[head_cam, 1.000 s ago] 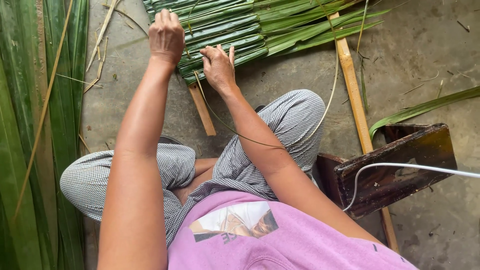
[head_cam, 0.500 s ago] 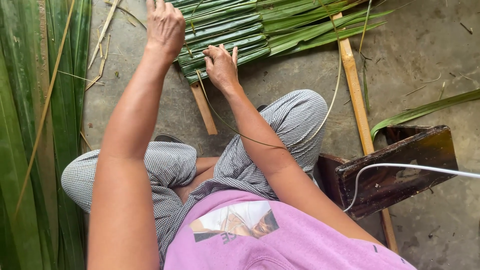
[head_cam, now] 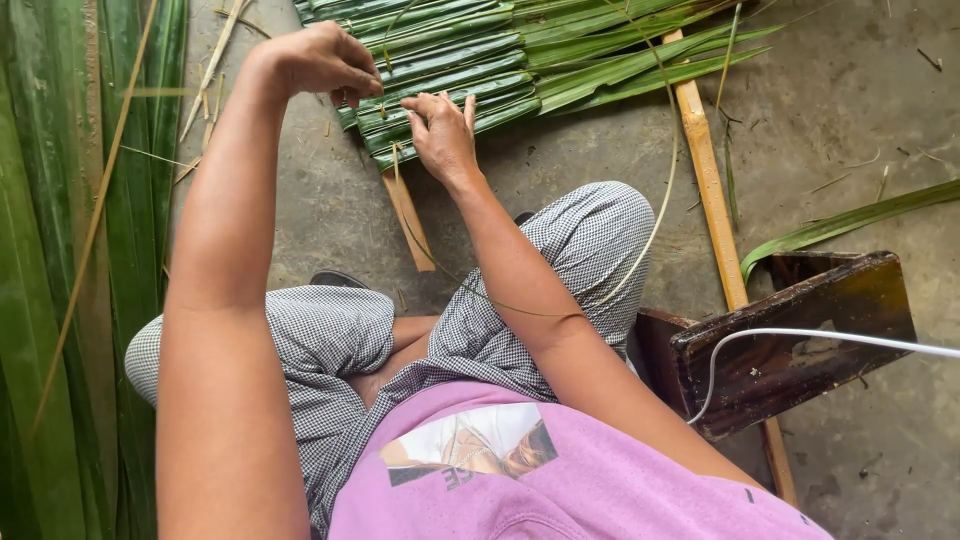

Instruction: Weaving and stitching palm leaves onto a wooden frame to create a thatched panel.

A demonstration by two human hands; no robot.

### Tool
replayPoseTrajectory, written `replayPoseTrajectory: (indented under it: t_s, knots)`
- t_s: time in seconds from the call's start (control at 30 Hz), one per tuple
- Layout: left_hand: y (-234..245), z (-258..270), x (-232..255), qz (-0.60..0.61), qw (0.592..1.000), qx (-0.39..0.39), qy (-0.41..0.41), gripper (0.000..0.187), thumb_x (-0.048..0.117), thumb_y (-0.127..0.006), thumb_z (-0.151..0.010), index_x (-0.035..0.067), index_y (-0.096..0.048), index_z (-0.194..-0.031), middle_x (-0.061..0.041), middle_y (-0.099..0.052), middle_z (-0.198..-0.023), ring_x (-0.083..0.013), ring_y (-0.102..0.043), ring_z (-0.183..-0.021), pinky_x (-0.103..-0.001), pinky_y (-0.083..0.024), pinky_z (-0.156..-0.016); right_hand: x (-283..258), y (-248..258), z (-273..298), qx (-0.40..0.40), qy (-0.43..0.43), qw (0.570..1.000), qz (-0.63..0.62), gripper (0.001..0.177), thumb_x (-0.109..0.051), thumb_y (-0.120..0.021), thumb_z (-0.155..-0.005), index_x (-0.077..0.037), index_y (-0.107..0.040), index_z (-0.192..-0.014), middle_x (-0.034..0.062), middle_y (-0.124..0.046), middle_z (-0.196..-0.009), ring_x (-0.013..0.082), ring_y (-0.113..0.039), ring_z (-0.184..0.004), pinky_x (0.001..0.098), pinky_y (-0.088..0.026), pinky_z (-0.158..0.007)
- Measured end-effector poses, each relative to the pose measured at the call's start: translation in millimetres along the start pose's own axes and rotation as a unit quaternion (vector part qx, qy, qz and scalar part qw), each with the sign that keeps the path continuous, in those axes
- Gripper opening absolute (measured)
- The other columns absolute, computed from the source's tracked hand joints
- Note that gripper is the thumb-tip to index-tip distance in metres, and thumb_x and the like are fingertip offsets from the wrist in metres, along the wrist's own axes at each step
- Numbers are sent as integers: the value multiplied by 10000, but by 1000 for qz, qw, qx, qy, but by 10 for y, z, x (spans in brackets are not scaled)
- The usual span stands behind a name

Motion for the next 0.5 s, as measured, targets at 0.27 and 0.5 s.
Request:
replayPoseTrajectory:
  t_s: [0.27, 0.5]
  knots:
    - [-221, 35, 306, -212, 965, 121, -100, 201, 74, -691, -800, -14, -783, -956, -176, -740, -823, -336, -651, -618, -472, -545, -606, -88, -196, -105, -36, 79, 988, -130, 334, -132, -738, -942, -234, -733, -1260, -55, -688, -1377, 385, -459, -1456, 669, 22, -1247]
    - [-553, -23, 442, -571, 775, 263, -68, 110, 170, -766, -801, 79, -727, -755, -33, -622, -653, -76, -505, -472, -263, -456, -372, -220, -90, -97, 17, 141, 983, -117, 123, -131, -765, -838, -117, -759, -960, -7, -708, -956, 193, -646, -859, 612, -124, -1242]
Point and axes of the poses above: each hand's wrist, its own z-axis away from the middle knuckle, its own y-axis out of the back of the hand, x = y × z, the point moved 7 cm from there along -z, towards the middle knuckle
